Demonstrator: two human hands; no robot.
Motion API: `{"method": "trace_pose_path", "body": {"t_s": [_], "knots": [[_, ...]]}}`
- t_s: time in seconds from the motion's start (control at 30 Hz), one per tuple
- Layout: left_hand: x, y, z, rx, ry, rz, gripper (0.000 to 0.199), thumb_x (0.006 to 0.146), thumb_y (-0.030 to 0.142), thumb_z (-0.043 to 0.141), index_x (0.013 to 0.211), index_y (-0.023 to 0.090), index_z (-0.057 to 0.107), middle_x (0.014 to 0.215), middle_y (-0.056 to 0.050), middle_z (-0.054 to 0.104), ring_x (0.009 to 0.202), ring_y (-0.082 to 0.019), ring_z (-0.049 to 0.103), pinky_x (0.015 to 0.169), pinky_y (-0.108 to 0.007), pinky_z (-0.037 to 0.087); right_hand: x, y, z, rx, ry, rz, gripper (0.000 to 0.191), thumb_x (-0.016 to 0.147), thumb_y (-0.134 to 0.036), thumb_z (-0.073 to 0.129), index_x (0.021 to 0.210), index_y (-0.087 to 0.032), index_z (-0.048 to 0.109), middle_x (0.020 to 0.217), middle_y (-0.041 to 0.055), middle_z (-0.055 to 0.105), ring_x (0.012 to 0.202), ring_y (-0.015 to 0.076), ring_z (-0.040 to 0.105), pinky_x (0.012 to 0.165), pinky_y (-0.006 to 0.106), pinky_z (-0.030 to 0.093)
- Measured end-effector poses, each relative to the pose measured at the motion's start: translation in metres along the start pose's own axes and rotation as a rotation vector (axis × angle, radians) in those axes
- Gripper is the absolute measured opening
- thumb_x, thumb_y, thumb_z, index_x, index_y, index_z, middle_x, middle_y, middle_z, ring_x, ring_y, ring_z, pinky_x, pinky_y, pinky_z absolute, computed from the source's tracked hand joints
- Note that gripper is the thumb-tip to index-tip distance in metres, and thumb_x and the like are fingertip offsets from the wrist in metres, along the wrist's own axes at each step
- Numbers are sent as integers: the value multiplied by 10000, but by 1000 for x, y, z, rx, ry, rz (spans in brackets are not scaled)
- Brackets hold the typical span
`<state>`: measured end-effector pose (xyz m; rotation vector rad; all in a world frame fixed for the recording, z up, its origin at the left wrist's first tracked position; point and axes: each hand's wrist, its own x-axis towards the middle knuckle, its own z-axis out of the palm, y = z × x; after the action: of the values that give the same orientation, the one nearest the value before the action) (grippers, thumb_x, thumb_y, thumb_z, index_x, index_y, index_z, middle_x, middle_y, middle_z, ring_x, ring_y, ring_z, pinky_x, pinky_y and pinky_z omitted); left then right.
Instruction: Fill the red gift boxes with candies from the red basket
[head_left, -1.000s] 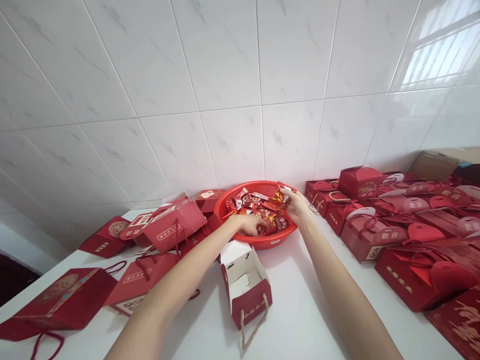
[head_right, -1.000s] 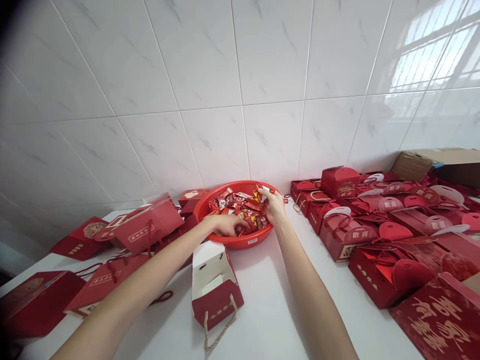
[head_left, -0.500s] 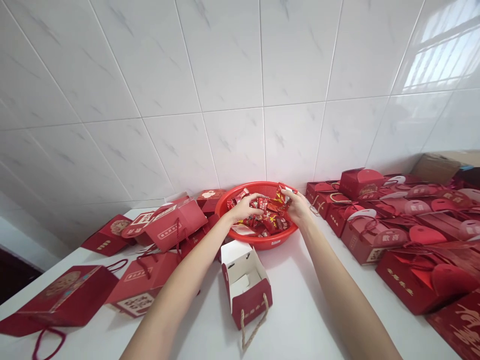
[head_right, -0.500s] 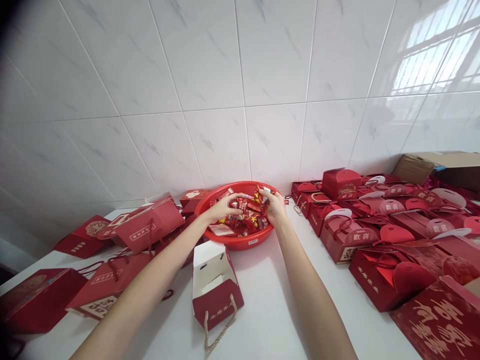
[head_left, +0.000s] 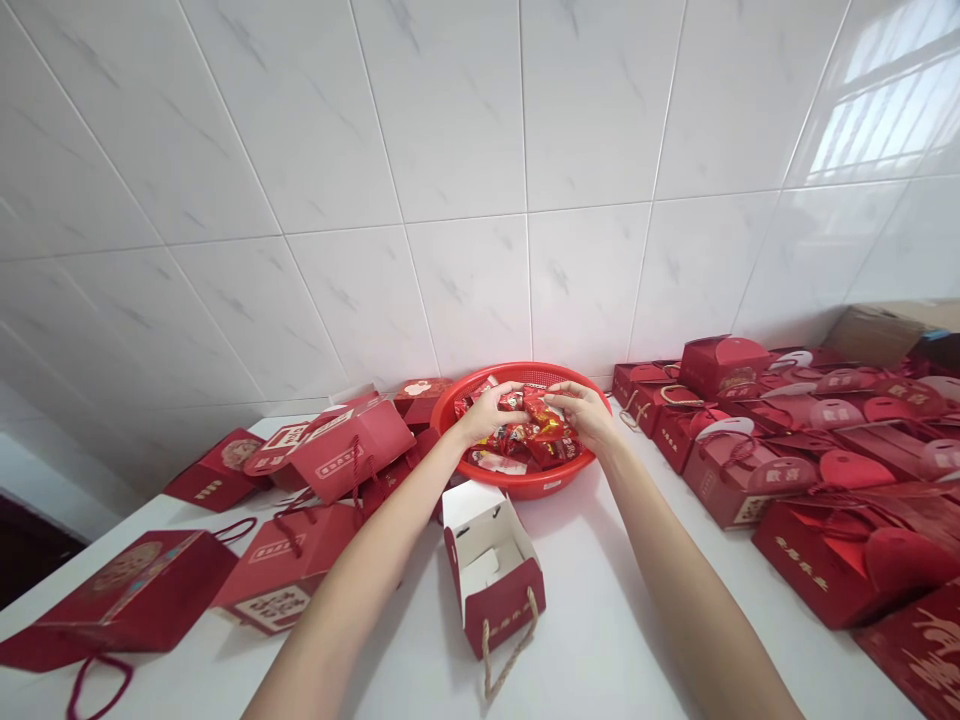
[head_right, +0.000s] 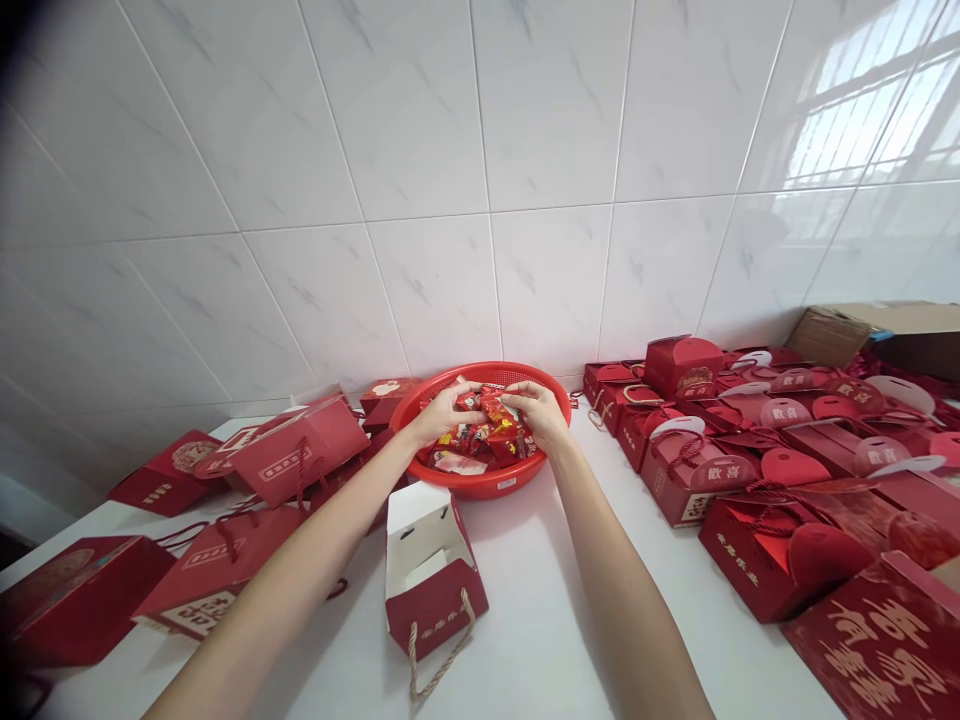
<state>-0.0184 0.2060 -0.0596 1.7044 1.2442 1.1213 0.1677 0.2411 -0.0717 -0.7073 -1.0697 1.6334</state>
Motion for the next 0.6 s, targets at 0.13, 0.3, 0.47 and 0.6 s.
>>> {"method": "trace_pose_path", "body": {"t_s": [0.13,0.3,0.47,0.6], "knots": [[-1,2,1,-26,-22,-25,605,688,194,736,1276,205,597,1300,-70,607,1186,-243,569,992,-353,479,2,2,-2,-14,5,-11,307,478,-177,862,690,-178,639,572,-23,664,431,89,527,376,185,365],[1,1,4,-49,-53,-78,663,691,126,621,1344,224,557,1286,-59,616,1052,-186,617,896,-298,514,4,4,-2,-9,13,-34,307,506,-193,864,687,-189,617,554,-48,641,456,99,548,425,200,407],[-14,11,-4,-66,-34,-109,643,768,126,523,1404,214,491,1197,-69,664,874,-138,667,895,-299,509,2,0,0,15,27,-43,327,490,-197,870,688,-185,610,522,-63,610,415,79,491,388,192,339],[-54,38,-25,-71,-112,-99,637,800,184,568,1425,203,447,1213,-104,672,889,-176,701,904,-333,509,-8,-13,11,49,-7,-15,339,492,-209,870,700,-179,604,585,-40,652,469,96,549,423,195,400]]}}
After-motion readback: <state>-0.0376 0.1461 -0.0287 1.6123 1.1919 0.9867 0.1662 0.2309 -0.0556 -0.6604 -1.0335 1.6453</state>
